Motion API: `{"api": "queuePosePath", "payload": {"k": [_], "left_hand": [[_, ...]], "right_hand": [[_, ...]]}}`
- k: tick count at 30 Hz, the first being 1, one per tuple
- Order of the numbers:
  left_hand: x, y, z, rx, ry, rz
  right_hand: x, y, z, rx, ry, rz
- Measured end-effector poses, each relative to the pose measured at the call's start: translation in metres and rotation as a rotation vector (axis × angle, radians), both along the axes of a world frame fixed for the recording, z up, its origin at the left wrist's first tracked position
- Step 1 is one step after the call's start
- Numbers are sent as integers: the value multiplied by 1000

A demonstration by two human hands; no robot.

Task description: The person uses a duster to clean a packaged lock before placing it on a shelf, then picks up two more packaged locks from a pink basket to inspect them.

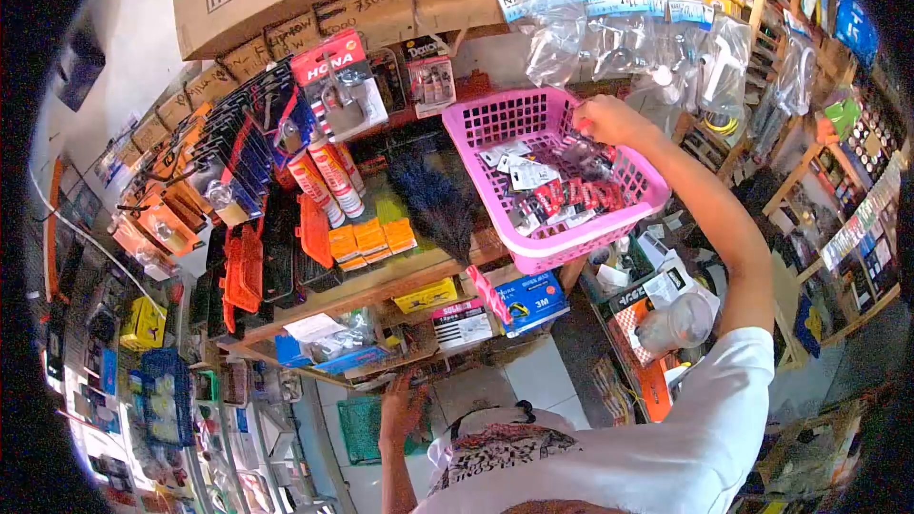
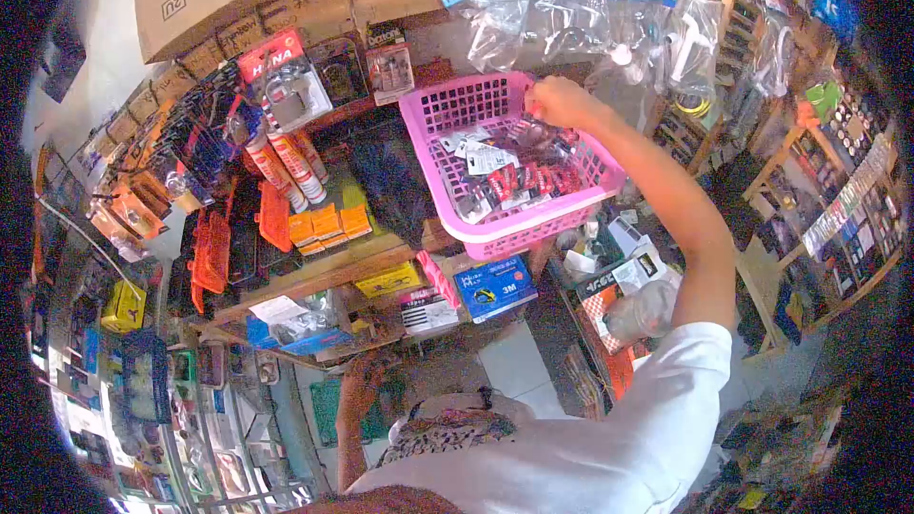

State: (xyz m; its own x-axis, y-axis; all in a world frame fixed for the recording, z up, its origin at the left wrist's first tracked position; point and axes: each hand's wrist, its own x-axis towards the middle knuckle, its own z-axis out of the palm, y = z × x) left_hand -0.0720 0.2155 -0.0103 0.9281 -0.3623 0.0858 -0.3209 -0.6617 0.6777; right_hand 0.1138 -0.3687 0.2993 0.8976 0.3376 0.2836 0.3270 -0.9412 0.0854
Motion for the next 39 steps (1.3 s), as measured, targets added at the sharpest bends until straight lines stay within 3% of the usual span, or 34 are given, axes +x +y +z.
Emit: {"api": "queuePosePath", "payload": {"k": [2, 5, 8, 10, 14, 16, 18, 21, 25, 27, 29, 32, 35, 36, 39], "left_hand": [[20, -25, 23, -62, -40, -159], [26, -57, 52, -252, 260, -245], [29, -84, 89, -506, 160, -574], [33, -96, 100, -681, 403, -622], [46, -122, 110, -1065, 801, -865], [41, -127, 114, -1117, 1074, -856], [35, -121, 111, -1173, 1365, -787], [36, -122, 96, -1096, 1517, -1123], [31, -97, 89, -1161, 1564, -951], [32, -88, 83, -1258, 1590, -840], [36, -77, 81, -1366, 1665, -697], [47, -58, 87, -1477, 1576, -555], [65, -36, 87, -1579, 1494, -472], [71, -30, 89, -1590, 1448, -467], [85, -14, 97, -1623, 1321, -380]], "right_hand": [[-24, 22, 22, 34, -98, -30], [-69, 67, 66, -72, -141, -75], [-108, 105, 90, 231, -269, 133], [-148, 148, 108, 380, -105, 81], [-188, 210, 58, 494, 37, 298], [-204, 242, 30, 640, 378, 243], [-200, 260, -17, 670, 485, 298], [-191, 279, -65, 757, 500, 251], [-187, 289, -77, 831, 407, 98], [-181, 285, -82, 737, 174, 127], [-173, 285, -93, 737, 108, 38], [-154, 284, -134, 660, 97, -123], [-126, 287, -172, 1017, 310, -155], [-112, 294, -179, 1053, 212, -139], [-98, 301, -177, 1488, 559, -386]]}}
